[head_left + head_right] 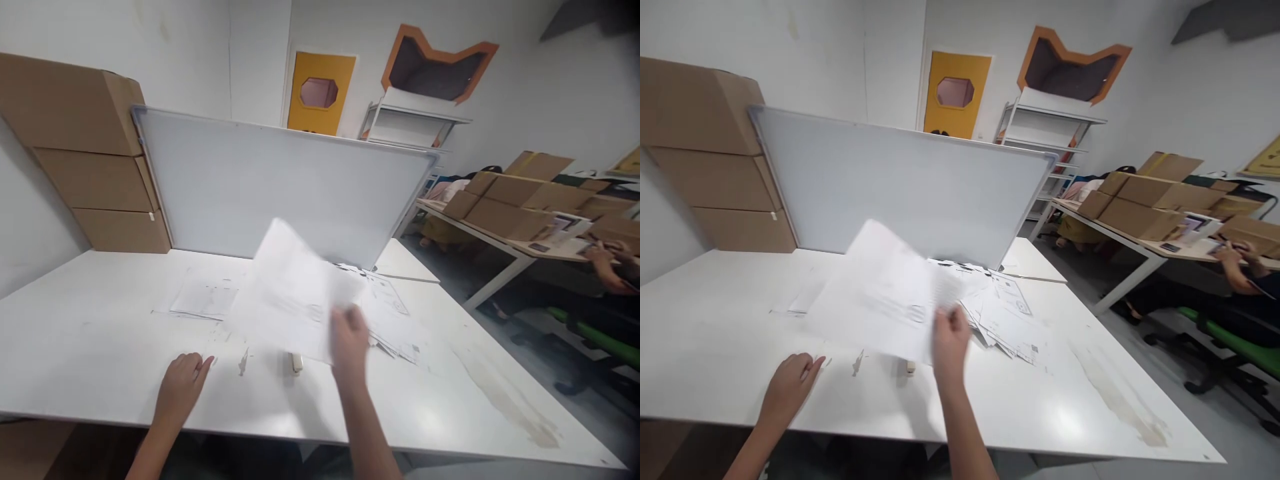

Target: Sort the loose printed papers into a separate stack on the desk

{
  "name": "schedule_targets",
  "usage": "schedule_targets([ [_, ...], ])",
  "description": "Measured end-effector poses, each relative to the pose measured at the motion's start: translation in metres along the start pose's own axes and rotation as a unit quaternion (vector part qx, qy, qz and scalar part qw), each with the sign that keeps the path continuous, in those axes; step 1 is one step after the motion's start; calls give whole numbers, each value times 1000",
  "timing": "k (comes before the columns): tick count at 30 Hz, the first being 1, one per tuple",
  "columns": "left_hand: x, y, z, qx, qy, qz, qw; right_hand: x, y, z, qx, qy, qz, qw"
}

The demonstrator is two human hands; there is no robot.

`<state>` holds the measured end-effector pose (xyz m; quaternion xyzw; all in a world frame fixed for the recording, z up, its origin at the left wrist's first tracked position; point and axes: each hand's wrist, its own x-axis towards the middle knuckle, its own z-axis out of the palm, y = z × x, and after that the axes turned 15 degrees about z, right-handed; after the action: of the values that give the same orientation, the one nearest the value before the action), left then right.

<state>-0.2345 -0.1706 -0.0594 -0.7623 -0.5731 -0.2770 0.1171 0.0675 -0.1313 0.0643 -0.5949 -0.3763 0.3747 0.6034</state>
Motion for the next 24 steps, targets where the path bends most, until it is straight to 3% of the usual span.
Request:
schedule_targets([
  [2, 3, -3, 11, 25, -37, 23, 999, 12, 14, 50, -91, -132, 21, 987],
  [6, 7, -11, 27, 57, -129, 11, 990, 39, 53, 131, -160, -182, 33, 970],
  [9, 6, -13, 28, 49, -149, -1, 988, 53, 75, 164, -213, -197, 39, 956],
  [13, 5, -9, 22, 40, -142, -11, 989, 60, 85, 182, -293, -190, 43, 936],
  [16, 6, -9, 18, 32, -148, -16, 988, 64, 80, 180, -336, -158, 37, 928],
  [19, 8, -13, 19, 26, -140, -10, 990, 78, 68, 157, -353, -123, 25, 927],
  [21, 10, -18, 23, 22, -133, -2, 991, 94, 63, 126, -360, -91, 1, 928],
  [24, 12, -26, 30, 25, -120, 9, 992, 121, 64, 59, -382, -33, -41, 922],
])
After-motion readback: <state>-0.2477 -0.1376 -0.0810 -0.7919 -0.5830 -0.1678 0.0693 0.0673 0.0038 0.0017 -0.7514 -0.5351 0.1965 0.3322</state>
